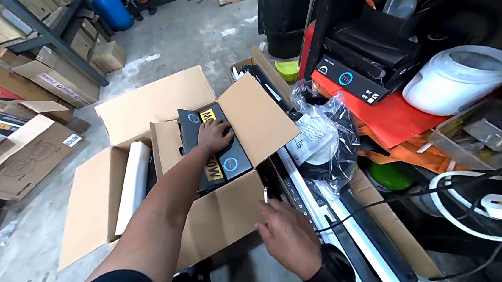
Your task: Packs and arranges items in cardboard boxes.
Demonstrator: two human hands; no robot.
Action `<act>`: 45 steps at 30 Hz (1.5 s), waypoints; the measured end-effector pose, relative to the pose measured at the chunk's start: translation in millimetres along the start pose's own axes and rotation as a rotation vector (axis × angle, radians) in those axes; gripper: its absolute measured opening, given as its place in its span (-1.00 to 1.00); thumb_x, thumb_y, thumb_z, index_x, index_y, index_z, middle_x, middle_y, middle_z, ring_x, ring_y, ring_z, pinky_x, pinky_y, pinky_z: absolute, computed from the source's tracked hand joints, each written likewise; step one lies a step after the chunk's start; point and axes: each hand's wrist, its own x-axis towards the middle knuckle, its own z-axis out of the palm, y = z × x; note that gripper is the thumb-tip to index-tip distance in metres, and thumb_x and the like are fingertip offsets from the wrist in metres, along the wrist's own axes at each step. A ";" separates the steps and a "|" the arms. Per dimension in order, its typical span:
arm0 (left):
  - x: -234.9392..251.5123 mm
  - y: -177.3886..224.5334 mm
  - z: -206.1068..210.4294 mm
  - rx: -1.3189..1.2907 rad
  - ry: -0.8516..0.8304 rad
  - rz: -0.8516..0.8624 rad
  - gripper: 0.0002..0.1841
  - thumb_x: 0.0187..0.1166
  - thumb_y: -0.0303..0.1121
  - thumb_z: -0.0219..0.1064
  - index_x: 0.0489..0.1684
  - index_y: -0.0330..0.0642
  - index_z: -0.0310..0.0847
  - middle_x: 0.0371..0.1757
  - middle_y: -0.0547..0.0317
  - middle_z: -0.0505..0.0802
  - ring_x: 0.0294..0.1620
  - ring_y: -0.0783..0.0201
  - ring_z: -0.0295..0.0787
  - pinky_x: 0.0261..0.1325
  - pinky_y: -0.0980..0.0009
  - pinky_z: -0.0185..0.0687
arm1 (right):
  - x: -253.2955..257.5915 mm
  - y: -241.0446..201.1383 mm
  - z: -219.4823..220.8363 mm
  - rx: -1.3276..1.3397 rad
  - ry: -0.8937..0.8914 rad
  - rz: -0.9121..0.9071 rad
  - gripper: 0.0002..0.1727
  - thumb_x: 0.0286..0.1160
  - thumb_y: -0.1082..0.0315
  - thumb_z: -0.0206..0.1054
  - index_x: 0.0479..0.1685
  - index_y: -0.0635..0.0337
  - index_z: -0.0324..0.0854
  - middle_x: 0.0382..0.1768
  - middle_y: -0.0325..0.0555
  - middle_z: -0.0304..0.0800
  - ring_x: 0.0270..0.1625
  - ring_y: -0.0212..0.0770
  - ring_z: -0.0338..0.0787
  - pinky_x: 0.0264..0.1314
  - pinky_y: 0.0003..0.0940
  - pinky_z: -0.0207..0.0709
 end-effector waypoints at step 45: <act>-1.4 -9.4 6.0 -0.214 0.030 -0.239 -0.62 0.62 0.10 0.25 0.31 0.37 0.78 0.74 0.03 0.47 0.86 -0.22 0.01 0.77 -0.36 -0.17 | -7.3 -15.2 31.4 -0.109 -0.264 -0.053 -0.64 0.57 0.49 0.18 0.34 0.16 0.49 -0.15 0.19 0.80 -0.04 0.25 0.84 -0.10 0.19 0.64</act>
